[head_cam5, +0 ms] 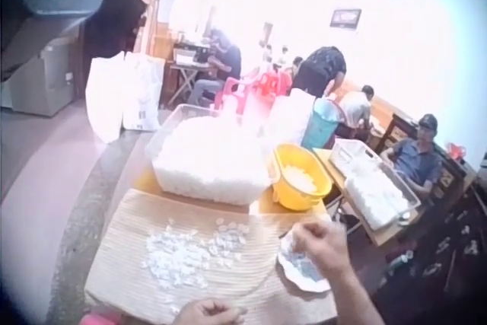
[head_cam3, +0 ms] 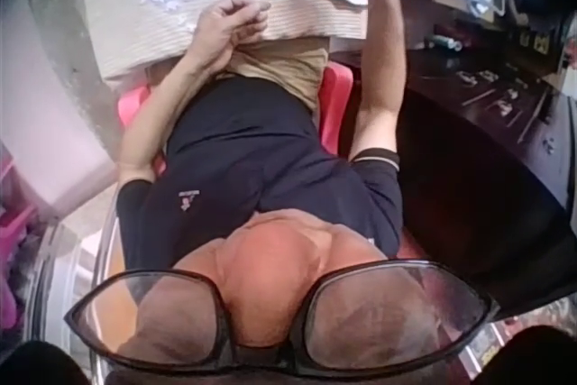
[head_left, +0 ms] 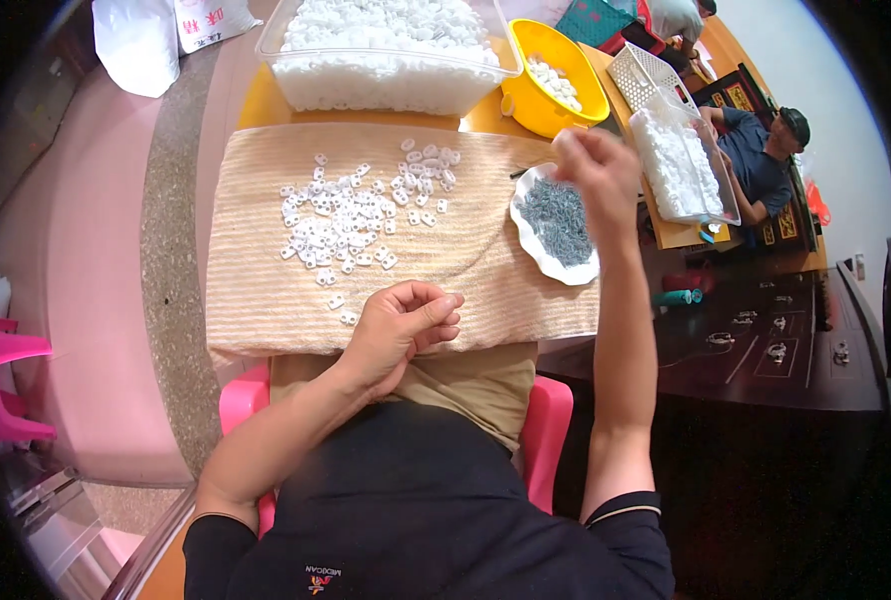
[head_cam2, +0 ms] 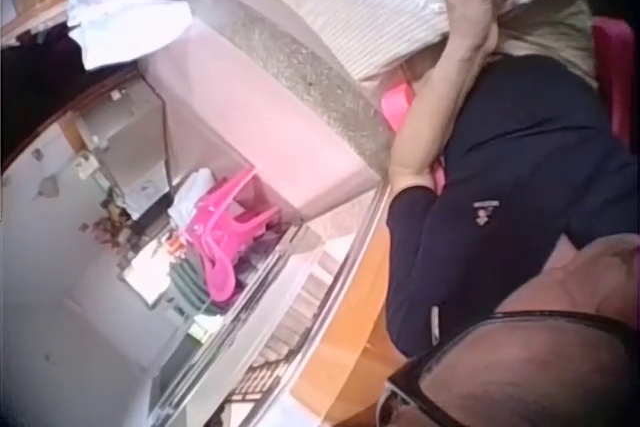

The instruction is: Manually assembling small white plastic components by inserting tiny grey pins or screws into designated holes.

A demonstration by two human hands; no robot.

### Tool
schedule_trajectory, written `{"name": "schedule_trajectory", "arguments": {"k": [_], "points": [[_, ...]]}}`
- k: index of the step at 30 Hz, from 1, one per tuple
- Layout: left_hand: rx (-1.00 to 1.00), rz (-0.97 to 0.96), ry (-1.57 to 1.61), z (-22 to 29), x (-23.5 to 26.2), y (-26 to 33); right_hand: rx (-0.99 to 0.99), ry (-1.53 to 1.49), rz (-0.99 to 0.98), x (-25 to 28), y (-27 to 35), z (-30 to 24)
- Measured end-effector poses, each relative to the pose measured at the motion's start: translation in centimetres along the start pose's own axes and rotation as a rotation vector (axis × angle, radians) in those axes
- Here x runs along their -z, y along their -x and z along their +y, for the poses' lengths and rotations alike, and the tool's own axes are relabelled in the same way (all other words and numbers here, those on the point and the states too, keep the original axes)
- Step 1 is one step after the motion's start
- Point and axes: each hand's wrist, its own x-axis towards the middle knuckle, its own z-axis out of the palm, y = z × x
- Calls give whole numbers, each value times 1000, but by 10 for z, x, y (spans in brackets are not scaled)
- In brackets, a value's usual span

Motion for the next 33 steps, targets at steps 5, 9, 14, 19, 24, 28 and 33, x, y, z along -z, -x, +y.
{"name": "schedule_trajectory", "arguments": {"k": [5, 9, 14, 19, 24, 28, 33], "points": [[-3, -23, 5, -1, 4, -2, 78, 168, 281, 17, -78, 13], [9, 2, -1, 0, 7, -4, 133, 243, 108, 12, -58, 37], [2, -10, 12, -3, 7, -3, 314, 406, -298, -36, -4, 48], [0, -5, 7, -7, 8, -4, 324, 593, -354, -63, 13, 43], [-16, -10, -6, -8, 8, -3, 358, 710, -431, -74, 16, 44], [-18, -9, -22, -7, 7, -2, 357, 788, -466, -79, 16, 47], [-8, -9, -23, -8, 6, -2, 369, 773, -440, -80, 17, 50]]}}
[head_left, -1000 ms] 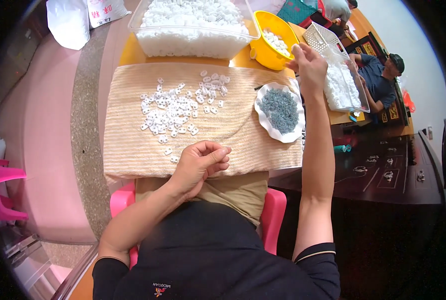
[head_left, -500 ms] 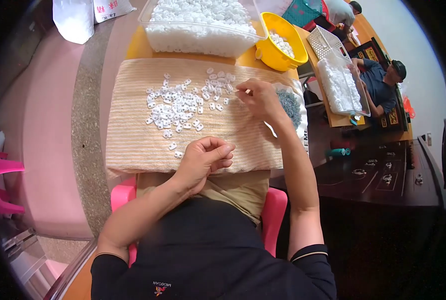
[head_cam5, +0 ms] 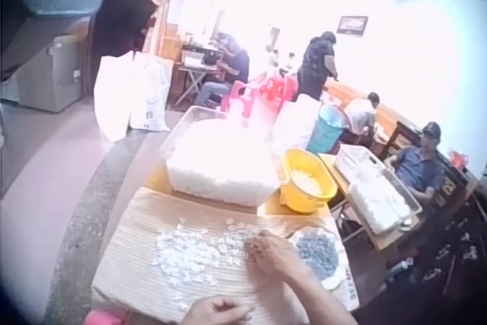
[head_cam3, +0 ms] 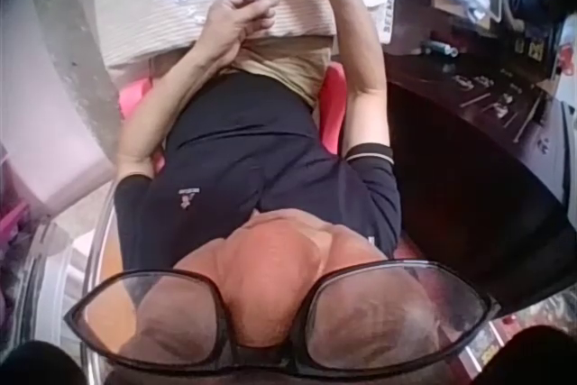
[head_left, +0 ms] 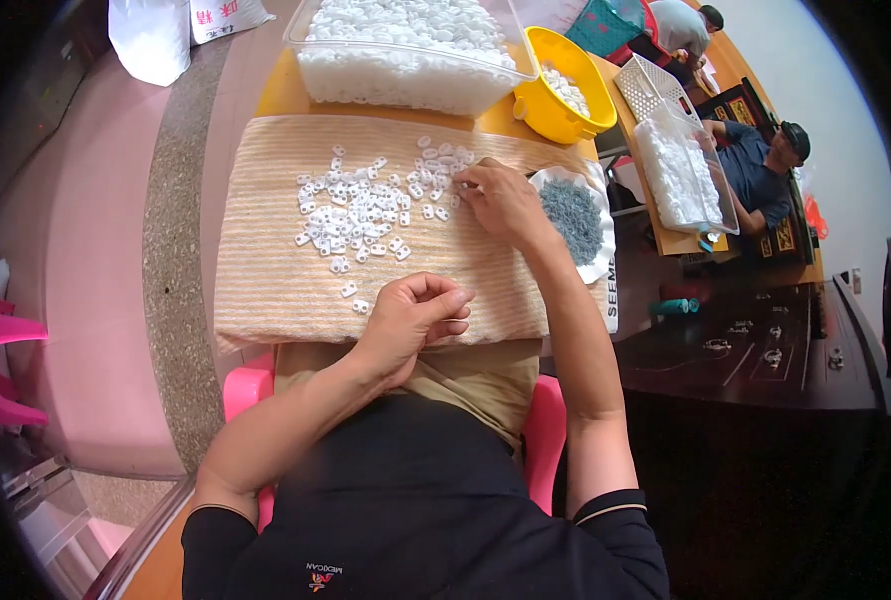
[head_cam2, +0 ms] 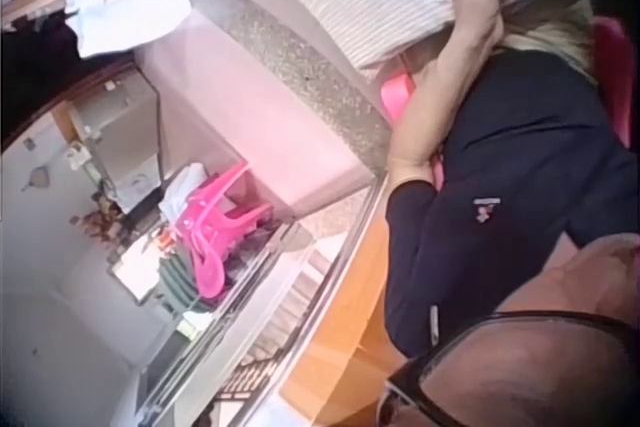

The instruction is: Manually assembling small white plastic components by inserting tiny grey pins or screws into designated holes.

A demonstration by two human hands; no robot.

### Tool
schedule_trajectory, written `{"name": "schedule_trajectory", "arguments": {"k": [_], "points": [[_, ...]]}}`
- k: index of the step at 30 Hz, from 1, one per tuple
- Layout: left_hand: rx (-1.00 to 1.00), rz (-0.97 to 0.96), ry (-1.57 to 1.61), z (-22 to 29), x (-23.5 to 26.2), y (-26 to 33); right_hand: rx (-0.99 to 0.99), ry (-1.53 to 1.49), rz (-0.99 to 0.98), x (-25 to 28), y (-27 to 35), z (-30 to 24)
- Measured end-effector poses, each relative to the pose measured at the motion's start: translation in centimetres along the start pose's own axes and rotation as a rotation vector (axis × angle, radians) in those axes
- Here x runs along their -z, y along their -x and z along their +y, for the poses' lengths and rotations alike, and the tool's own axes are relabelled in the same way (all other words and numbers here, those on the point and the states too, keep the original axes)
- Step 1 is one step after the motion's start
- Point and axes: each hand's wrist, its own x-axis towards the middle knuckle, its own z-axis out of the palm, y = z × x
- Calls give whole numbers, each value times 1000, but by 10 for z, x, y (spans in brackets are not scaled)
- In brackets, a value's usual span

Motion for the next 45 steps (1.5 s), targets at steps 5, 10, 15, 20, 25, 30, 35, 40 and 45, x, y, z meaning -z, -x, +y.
{"name": "schedule_trajectory", "arguments": {"k": [5, 10, 15, 20, 25, 30, 35, 40, 45], "points": [[-7, 0, 3, 0, -1, 1, 20, -24, 47, -5, 0, 2], [-14, 0, -2, -1, 0, 0, 5, -148, 158, -9, 8, 9], [-18, 15, 3, -2, 2, 1, 0, -185, 48, 3, 14, -4], [-14, 11, -12, -3, 1, -1, -28, -80, 187, -4, 1, 9], [-17, 17, -8, -3, 1, 0, -104, 50, 159, -12, -10, 3], [-6, 18, -3, -1, 0, 1, -161, 11, 180, -16, -12, 4], [-6, 10, 4, -2, 0, 0, -87, 50, 216, -17, -8, 11], [-7, 34, 0, -1, 0, 0, -11, 39, 273, -18, -3, 13], [-10, 38, 6, -3, 3, -1, -52, -49, 201, -5, 5, -2]]}}
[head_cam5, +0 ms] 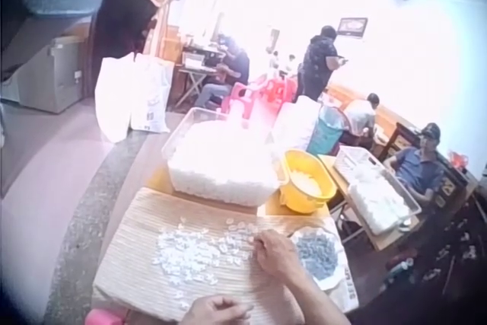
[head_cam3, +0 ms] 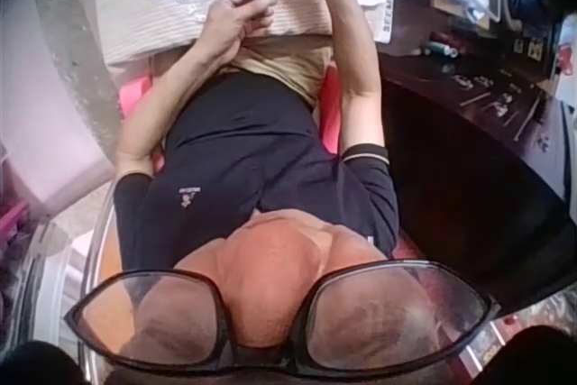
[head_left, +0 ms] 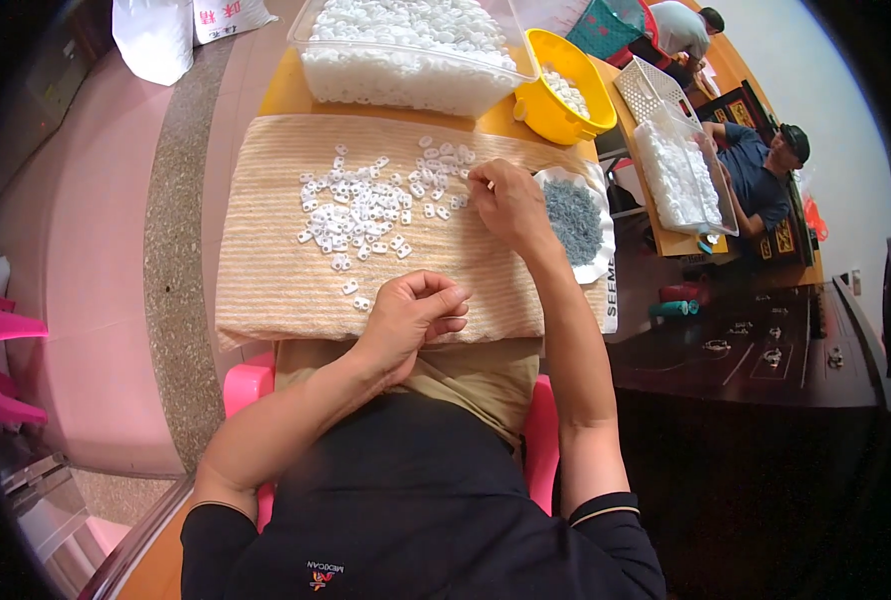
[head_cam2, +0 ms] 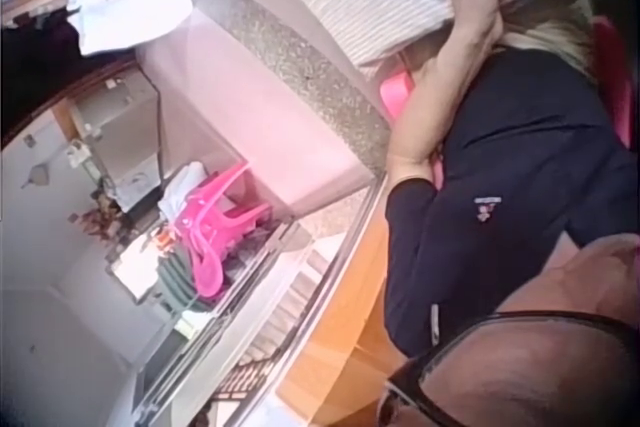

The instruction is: Manually assembling small white plastic components by inserting tiny grey pins or screws into designated holes.

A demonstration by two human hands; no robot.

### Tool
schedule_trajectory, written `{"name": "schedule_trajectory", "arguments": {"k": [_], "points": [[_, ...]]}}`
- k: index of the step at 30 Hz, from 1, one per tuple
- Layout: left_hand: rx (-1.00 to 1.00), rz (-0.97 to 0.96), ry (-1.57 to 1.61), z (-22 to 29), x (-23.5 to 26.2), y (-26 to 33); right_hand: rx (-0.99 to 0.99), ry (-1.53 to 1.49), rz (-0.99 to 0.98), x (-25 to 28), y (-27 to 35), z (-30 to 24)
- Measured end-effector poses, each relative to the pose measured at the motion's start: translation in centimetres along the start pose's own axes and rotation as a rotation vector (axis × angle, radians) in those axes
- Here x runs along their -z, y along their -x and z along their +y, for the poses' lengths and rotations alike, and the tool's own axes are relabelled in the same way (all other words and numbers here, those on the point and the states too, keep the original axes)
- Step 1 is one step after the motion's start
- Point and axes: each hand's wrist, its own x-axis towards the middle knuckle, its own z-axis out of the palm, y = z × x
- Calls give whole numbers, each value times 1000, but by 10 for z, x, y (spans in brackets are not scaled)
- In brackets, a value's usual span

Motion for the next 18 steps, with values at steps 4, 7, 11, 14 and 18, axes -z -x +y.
{"name": "schedule_trajectory", "arguments": {"k": [4, 7, 11, 14, 18], "points": [[-14, -6, 0, 0, 0, 0, 31, 49, -44, 2, 12, -6], [-1, 3, 9, -1, -2, 0, 18, 58, -127, 5, 14, -7], [-12, 11, -2, 0, -2, 0, 36, -50, -105, 4, 21, -4], [-20, 52, 17, 2, -1, 0, -32, -309, -137, 12, 34, -16], [-160, 116, 89, 5, -3, -1, -234, -857, -281, 17, 60, -38]]}}
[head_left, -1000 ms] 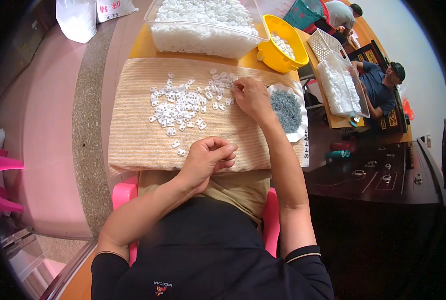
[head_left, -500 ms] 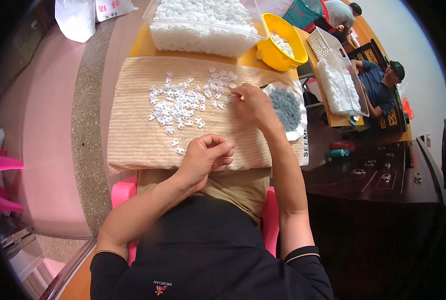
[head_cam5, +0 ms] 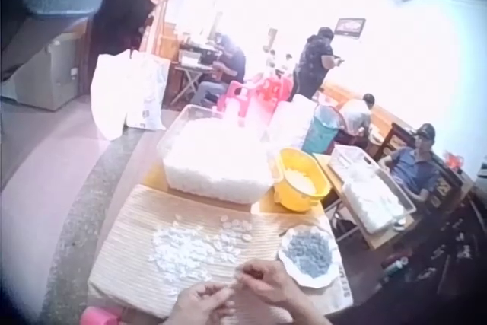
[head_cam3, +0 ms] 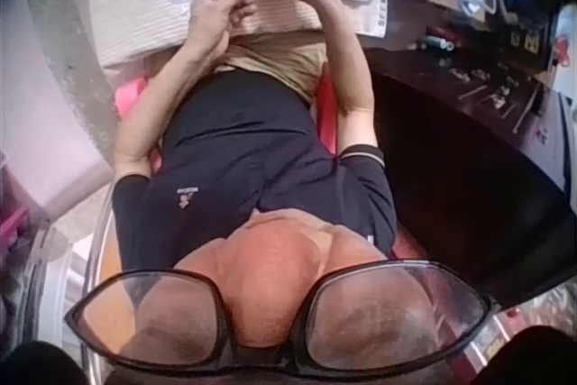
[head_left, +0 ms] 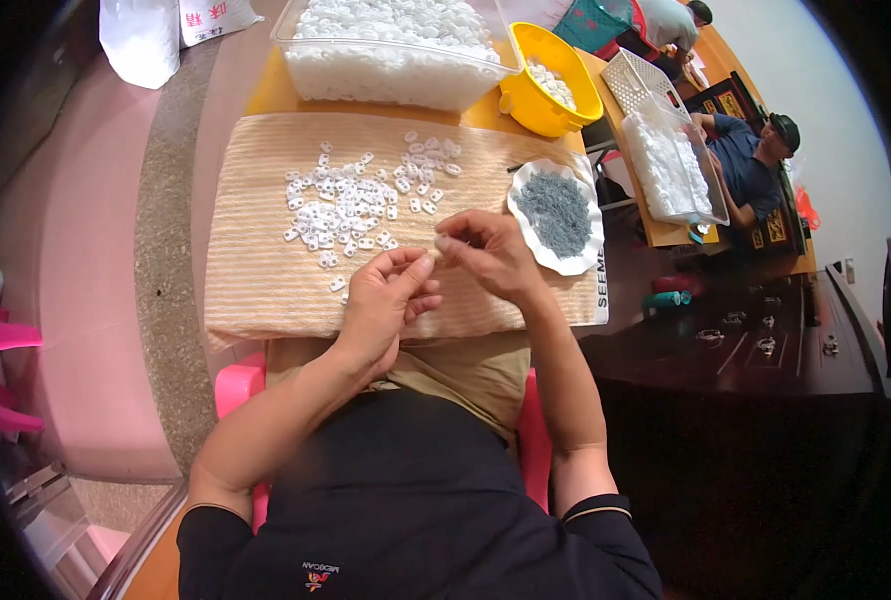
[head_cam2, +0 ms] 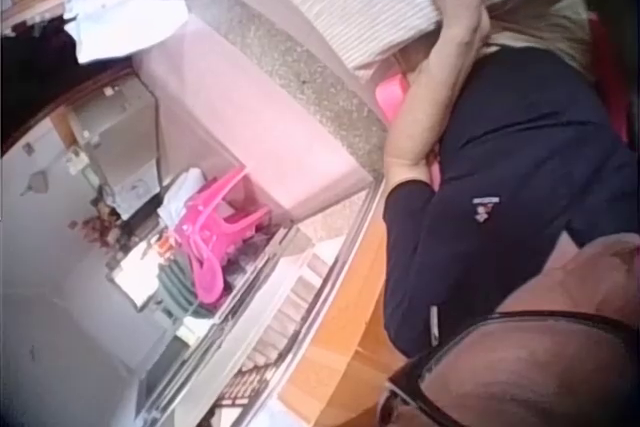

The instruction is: Manually assembling small white plastic components by inserting tiny grey pins or screws into designated holes.

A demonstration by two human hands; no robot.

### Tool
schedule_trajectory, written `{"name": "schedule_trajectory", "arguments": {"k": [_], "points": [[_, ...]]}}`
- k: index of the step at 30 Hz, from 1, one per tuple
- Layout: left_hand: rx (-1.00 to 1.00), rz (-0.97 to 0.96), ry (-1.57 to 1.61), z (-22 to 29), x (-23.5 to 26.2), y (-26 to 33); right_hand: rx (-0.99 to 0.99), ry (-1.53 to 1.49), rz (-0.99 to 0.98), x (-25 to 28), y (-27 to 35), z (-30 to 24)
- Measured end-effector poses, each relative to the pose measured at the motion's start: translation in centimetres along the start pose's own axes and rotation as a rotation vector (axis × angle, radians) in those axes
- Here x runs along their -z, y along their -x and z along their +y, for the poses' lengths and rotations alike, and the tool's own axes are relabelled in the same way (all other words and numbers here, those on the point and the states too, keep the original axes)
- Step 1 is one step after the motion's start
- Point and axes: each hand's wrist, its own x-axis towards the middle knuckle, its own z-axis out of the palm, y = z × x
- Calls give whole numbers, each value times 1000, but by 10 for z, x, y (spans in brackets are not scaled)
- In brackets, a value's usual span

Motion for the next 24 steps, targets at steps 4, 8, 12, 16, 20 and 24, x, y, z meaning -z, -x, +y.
{"name": "schedule_trajectory", "arguments": {"k": [4, 8, 12, 16, 20, 24], "points": [[15, -36, -19, 2, -3, 2, 31, -27, -27, -12, 16, 1], [39, -54, -33, 1, -3, 3, 74, 9, -2, -9, 21, 1], [81, -93, 5, 1, 0, 2, 155, 113, -2, -8, 27, 3], [113, -114, 3, 3, 3, 0, 228, 196, 21, -8, 32, -3], [105, -128, -6, 4, 2, 0, 253, 124, 30, -9, 34, 4], [92, -125, -27, 4, 0, 0, 173, 53, 38, -10, 38, 7]]}}
